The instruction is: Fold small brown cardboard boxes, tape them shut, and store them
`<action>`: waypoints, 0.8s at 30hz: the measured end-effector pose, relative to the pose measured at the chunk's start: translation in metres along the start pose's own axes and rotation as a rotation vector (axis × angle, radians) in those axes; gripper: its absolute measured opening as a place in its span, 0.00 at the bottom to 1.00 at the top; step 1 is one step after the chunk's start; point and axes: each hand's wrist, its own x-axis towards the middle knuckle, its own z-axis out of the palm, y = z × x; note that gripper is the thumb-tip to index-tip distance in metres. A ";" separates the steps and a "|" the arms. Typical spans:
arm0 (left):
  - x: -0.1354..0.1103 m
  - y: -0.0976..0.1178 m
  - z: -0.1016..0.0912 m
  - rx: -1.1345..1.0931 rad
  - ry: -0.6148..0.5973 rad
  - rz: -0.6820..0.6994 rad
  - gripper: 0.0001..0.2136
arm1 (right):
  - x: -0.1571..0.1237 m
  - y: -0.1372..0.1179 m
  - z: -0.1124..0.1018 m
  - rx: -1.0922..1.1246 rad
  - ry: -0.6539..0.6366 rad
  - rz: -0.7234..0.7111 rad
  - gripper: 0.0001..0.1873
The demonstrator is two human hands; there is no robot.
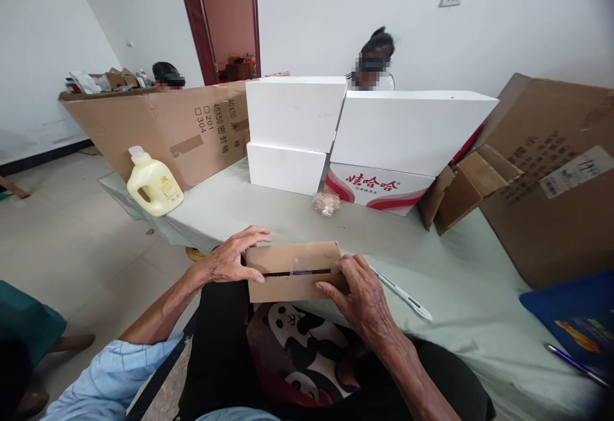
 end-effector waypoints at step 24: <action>0.068 0.037 0.006 0.207 -0.160 0.285 0.14 | 0.003 0.006 0.002 0.114 0.025 0.032 0.11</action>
